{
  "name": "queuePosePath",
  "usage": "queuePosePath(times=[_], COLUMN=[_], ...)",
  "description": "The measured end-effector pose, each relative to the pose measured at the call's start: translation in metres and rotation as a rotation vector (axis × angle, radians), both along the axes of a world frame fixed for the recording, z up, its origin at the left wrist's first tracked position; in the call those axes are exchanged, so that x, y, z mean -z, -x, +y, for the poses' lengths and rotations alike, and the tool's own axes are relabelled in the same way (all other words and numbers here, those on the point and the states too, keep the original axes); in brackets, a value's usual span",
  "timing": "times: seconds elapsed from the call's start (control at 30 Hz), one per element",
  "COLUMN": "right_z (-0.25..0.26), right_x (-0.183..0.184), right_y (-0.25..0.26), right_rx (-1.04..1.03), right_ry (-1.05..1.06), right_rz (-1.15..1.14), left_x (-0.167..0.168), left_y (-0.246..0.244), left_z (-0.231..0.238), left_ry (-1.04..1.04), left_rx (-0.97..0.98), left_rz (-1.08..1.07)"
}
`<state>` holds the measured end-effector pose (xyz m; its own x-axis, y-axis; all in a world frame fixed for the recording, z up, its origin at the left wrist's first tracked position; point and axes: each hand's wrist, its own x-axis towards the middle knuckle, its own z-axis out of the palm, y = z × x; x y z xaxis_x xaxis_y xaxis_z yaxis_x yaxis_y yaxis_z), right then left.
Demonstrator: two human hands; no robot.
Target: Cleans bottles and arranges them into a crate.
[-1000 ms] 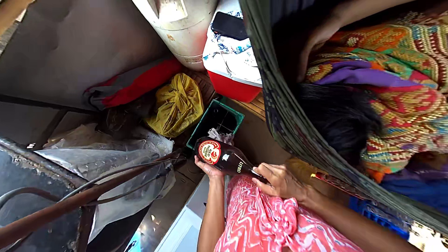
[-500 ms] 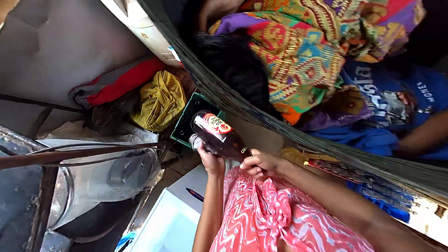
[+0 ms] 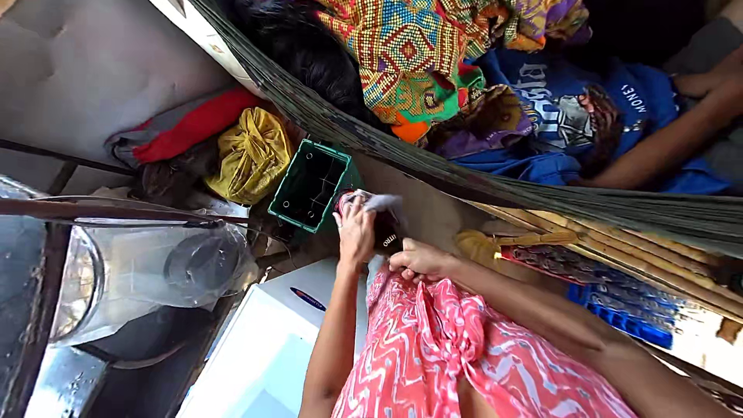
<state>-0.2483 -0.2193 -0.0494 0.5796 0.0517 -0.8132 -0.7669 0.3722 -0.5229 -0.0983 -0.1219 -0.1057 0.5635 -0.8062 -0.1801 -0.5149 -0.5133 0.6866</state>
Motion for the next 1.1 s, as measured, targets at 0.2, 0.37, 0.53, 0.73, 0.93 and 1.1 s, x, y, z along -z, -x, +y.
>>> queuePosePath(times=[0.2,0.37,0.53,0.73,0.93,1.1], right_z=[0.0,-0.01,-0.003,-0.006,-0.012,-0.022], right_x=[-0.004,0.0,-0.005,-0.018,-0.014,-0.004], right_y=[0.016,0.002,0.003,0.006,-0.028,-0.047], right_rx=[0.016,0.056,0.019,0.063,0.24,0.288], right_ry=[-0.113,-0.106,-0.182,-0.268,-0.326,-0.245], right_rz=[-0.036,-0.014,-0.083,-0.147,-0.164,-0.118], left_x=[0.009,-0.013,0.021,0.027,-0.027,-0.045], left_y=[-0.024,0.019,-0.053,-0.065,0.012,0.064], left_z=[-0.001,0.01,0.017,0.011,-0.017,-0.011], left_ry=[-0.022,0.188,0.138,0.526,0.641,0.539], left_rx=[-0.133,-0.001,-0.023,-0.876,-0.954,-0.62], left_rz=[0.036,0.025,-0.01,0.779,0.898,0.722])
